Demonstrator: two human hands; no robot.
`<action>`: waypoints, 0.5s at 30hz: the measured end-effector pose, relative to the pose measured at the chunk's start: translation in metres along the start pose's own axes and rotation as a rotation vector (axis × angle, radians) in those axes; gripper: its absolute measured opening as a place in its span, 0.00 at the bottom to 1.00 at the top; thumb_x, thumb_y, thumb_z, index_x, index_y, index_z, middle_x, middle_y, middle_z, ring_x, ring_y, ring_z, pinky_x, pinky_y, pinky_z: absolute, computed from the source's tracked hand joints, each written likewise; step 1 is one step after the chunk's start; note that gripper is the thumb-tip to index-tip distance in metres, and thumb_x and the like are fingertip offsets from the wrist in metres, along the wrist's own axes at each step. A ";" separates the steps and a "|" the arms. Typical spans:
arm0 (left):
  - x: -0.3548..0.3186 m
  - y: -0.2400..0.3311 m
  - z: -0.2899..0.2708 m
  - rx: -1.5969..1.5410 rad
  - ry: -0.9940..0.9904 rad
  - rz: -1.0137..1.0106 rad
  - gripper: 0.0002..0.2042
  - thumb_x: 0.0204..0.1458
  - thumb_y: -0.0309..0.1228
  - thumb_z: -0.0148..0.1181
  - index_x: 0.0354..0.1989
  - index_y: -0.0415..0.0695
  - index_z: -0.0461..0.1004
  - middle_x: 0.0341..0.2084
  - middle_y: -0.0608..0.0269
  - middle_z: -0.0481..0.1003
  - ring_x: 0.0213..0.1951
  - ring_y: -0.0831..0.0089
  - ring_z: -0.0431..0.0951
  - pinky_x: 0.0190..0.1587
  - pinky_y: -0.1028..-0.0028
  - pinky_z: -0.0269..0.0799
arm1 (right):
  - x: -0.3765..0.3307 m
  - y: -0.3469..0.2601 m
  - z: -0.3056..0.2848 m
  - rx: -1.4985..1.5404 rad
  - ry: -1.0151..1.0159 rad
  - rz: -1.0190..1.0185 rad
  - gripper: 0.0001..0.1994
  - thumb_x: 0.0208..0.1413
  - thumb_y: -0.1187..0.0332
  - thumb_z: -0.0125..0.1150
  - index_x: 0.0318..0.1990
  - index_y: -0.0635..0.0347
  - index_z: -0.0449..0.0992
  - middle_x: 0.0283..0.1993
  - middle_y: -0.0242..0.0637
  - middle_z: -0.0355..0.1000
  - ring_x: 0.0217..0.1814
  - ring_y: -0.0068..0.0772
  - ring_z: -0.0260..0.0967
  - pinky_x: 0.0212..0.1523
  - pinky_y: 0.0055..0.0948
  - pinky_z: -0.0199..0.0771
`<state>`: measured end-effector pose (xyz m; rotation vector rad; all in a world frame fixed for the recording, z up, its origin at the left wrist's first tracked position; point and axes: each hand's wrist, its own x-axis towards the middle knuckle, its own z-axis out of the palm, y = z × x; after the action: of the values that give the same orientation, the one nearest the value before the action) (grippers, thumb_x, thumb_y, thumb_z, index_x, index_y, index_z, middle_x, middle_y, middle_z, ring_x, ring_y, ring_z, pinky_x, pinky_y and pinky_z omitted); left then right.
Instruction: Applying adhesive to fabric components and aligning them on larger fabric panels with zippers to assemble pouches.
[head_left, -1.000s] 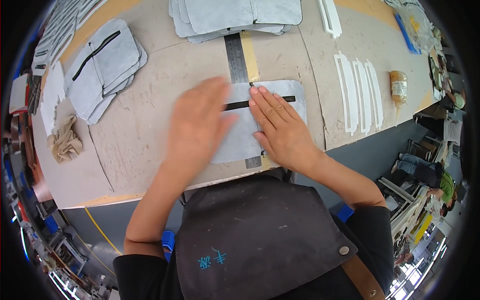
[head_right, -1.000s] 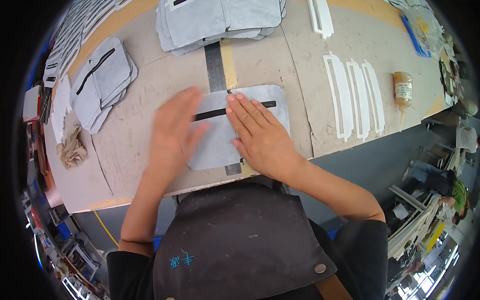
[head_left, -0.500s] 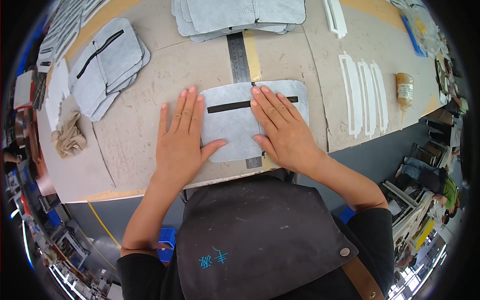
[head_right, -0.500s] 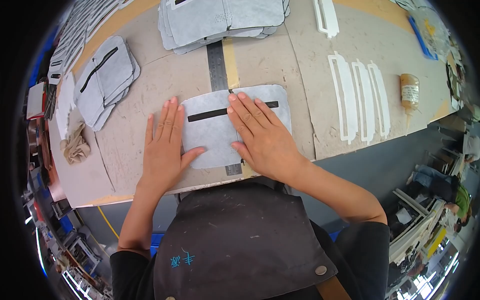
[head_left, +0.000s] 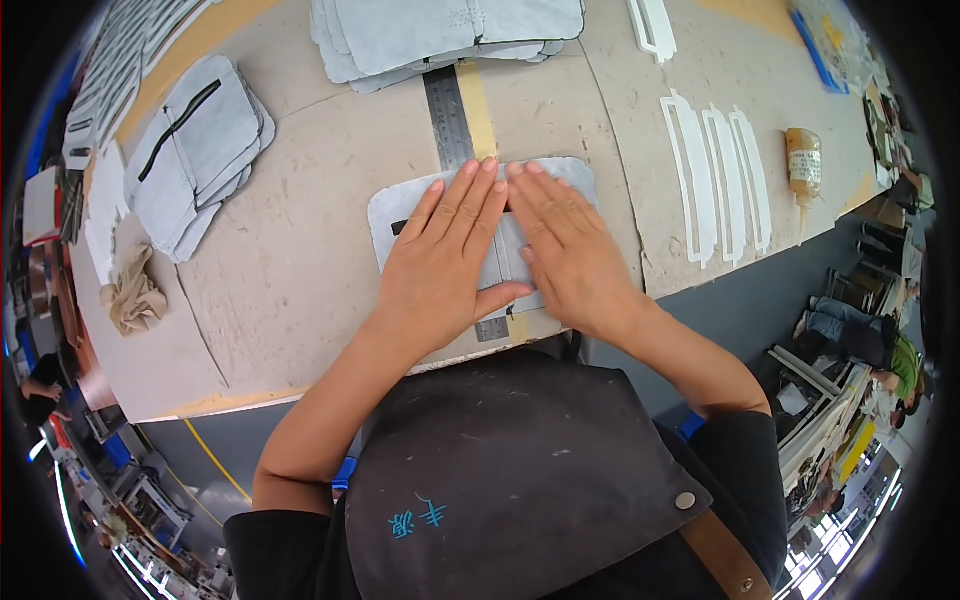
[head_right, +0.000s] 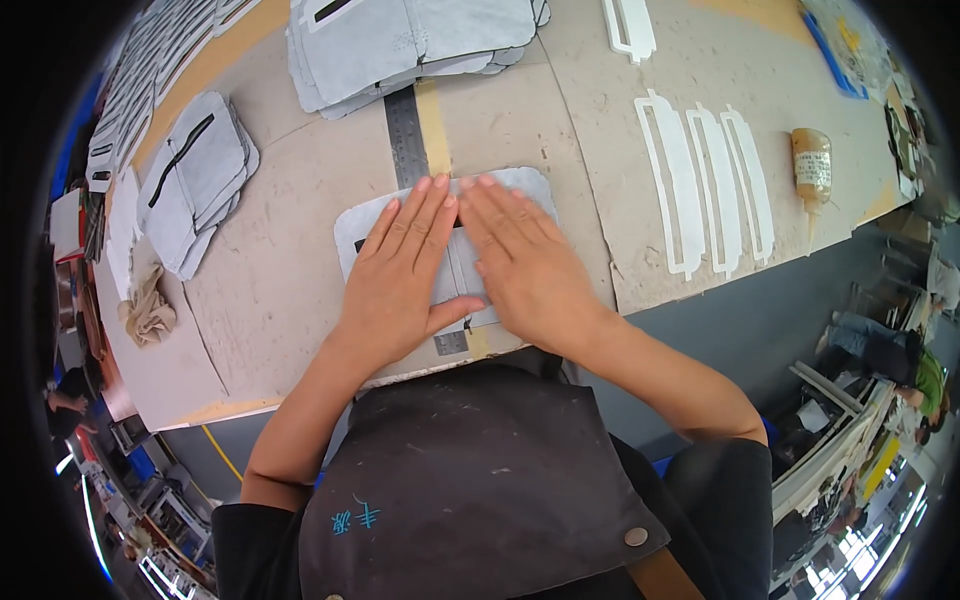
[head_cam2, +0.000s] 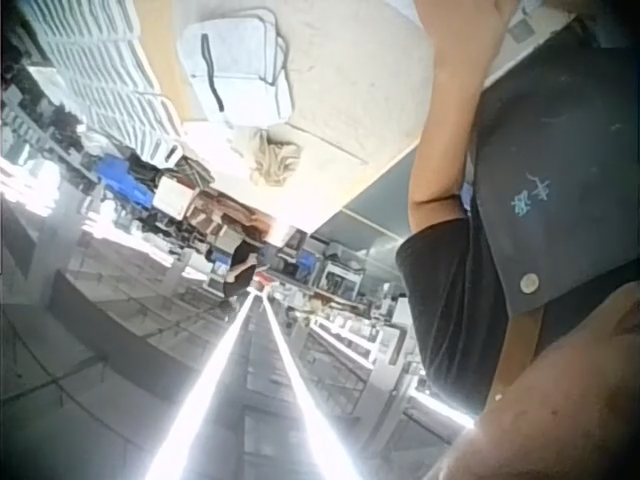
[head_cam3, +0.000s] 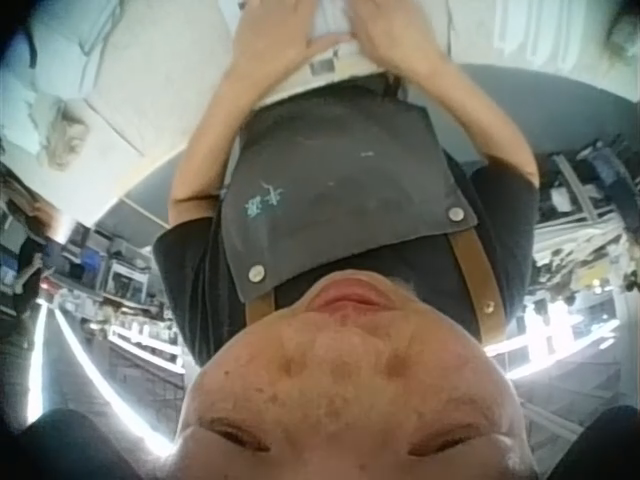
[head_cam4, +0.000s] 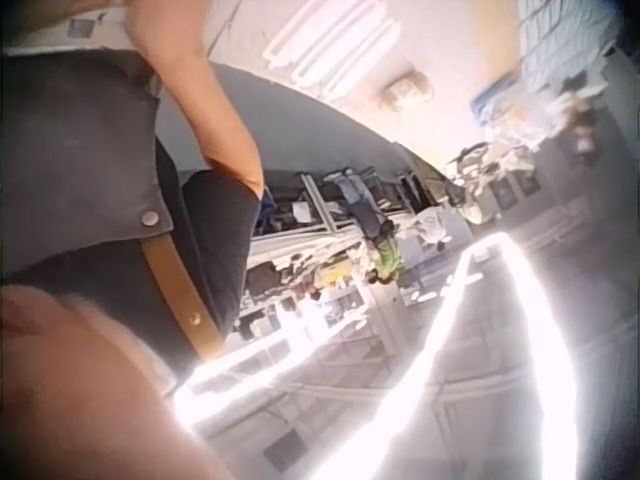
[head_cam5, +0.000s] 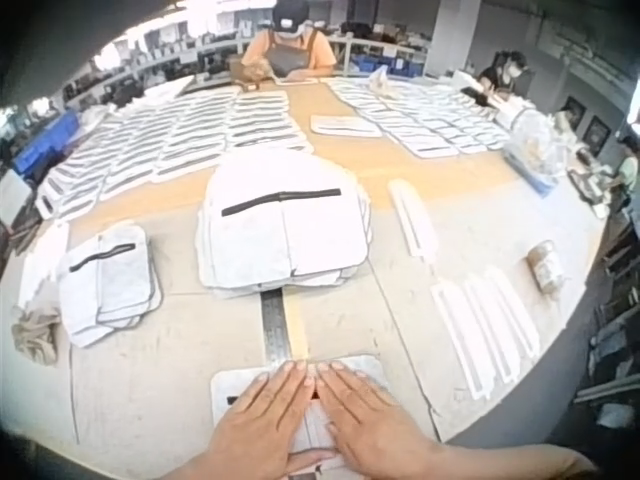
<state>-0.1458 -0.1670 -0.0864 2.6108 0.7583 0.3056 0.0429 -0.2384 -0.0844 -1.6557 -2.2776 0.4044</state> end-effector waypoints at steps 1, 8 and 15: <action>-0.001 0.000 0.000 0.016 -0.013 -0.006 0.46 0.46 0.54 0.63 0.67 0.34 0.55 0.69 0.49 0.54 0.71 0.58 0.52 0.70 0.59 0.46 | -0.001 0.000 -0.002 -0.038 0.018 0.047 0.32 0.58 0.63 0.57 0.65 0.73 0.57 0.72 0.54 0.51 0.76 0.49 0.45 0.73 0.45 0.45; -0.006 0.001 -0.005 0.046 -0.019 -0.019 0.47 0.42 0.55 0.67 0.65 0.34 0.58 0.69 0.49 0.54 0.71 0.58 0.51 0.70 0.57 0.45 | -0.010 0.007 -0.007 -0.129 0.033 0.125 0.39 0.57 0.54 0.57 0.67 0.74 0.53 0.73 0.55 0.47 0.77 0.50 0.42 0.74 0.44 0.44; -0.024 -0.004 -0.019 0.053 -0.048 -0.121 0.51 0.38 0.55 0.70 0.67 0.36 0.56 0.69 0.47 0.52 0.72 0.58 0.48 0.71 0.57 0.43 | -0.027 0.010 -0.014 -0.188 0.093 0.221 0.39 0.58 0.53 0.58 0.67 0.75 0.53 0.73 0.55 0.47 0.77 0.52 0.41 0.74 0.45 0.41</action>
<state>-0.1736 -0.1714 -0.0739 2.5978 0.9152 0.1889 0.0651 -0.2609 -0.0778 -1.9837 -2.1284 0.1596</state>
